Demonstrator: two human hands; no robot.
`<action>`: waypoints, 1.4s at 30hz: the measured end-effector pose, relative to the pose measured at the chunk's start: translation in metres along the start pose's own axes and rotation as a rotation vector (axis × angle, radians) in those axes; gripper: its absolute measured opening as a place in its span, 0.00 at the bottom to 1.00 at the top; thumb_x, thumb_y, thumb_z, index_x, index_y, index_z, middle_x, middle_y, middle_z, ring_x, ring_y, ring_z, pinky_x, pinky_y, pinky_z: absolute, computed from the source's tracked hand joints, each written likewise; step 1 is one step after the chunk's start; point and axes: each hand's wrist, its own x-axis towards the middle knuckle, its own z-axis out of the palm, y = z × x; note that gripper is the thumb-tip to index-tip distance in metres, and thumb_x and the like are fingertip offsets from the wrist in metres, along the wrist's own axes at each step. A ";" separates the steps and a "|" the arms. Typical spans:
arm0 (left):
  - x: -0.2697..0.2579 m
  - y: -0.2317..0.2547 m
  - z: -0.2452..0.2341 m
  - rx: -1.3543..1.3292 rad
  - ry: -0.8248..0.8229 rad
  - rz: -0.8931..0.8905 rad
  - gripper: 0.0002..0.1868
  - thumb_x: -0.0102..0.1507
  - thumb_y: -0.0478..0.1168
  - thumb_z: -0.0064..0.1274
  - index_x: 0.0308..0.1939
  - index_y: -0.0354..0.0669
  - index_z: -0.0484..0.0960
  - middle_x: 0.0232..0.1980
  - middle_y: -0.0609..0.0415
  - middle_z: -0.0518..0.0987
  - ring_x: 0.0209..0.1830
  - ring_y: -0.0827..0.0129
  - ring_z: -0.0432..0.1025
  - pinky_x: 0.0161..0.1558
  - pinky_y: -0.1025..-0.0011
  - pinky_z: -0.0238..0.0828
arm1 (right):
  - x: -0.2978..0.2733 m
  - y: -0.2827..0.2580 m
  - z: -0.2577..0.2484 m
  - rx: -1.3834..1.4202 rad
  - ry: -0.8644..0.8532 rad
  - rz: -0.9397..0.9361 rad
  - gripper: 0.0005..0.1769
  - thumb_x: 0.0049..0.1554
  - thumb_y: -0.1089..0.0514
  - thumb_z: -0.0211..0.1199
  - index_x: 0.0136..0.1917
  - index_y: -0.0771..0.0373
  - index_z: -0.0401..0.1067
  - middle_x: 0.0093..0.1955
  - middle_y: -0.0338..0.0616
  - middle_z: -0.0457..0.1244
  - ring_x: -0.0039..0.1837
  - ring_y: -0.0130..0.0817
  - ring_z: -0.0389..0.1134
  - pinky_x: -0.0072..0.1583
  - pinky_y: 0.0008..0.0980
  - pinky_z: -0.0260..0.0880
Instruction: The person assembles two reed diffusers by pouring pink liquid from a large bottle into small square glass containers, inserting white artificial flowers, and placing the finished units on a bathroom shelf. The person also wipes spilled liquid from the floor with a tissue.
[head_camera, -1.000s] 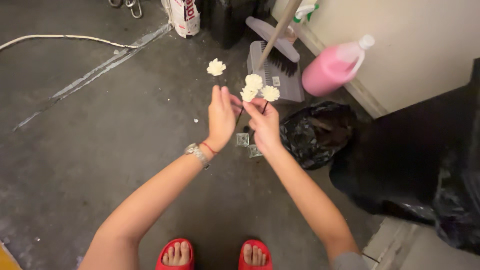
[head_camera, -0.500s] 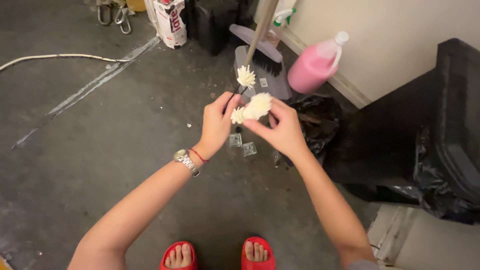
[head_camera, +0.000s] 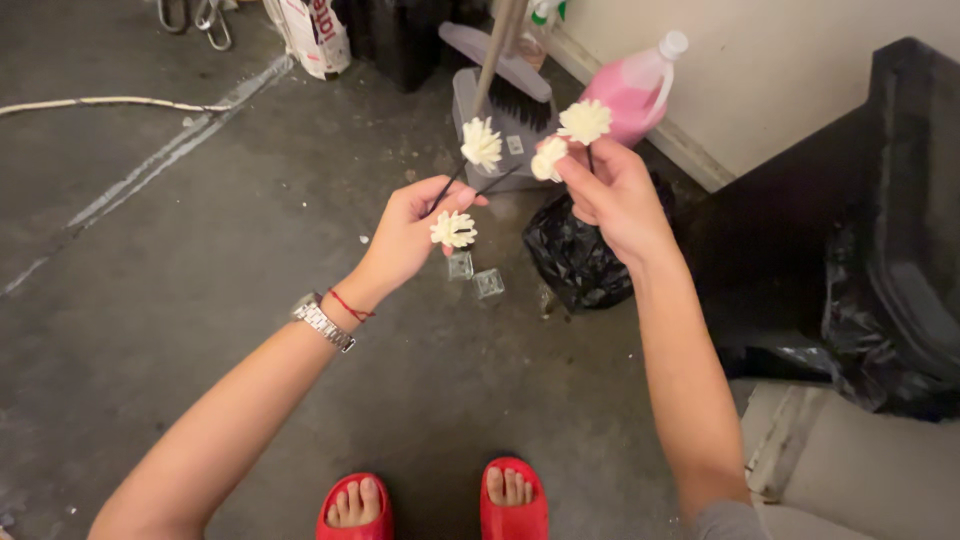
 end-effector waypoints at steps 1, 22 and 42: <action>-0.001 0.002 0.002 0.011 -0.001 -0.010 0.16 0.71 0.47 0.51 0.46 0.36 0.85 0.28 0.65 0.76 0.23 0.85 0.67 0.25 0.81 0.64 | -0.001 0.002 0.001 -0.012 -0.002 0.001 0.10 0.66 0.61 0.59 0.59 0.65 0.72 0.42 0.30 0.61 0.31 0.13 0.47 0.32 0.21 0.42; -0.006 0.023 0.012 0.107 0.054 0.046 0.16 0.71 0.47 0.52 0.44 0.36 0.86 0.26 0.64 0.76 0.21 0.84 0.66 0.25 0.81 0.63 | -0.001 -0.003 0.012 -0.092 0.026 -0.047 0.12 0.65 0.60 0.61 0.61 0.67 0.72 0.42 0.29 0.61 0.31 0.13 0.47 0.32 0.21 0.42; -0.007 0.019 0.009 0.118 0.053 0.031 0.17 0.71 0.48 0.51 0.44 0.36 0.85 0.27 0.64 0.78 0.21 0.85 0.65 0.25 0.81 0.62 | 0.008 0.011 0.017 -0.272 -0.048 -0.311 0.12 0.65 0.61 0.63 0.60 0.68 0.72 0.52 0.31 0.66 0.52 0.13 0.64 0.55 0.18 0.64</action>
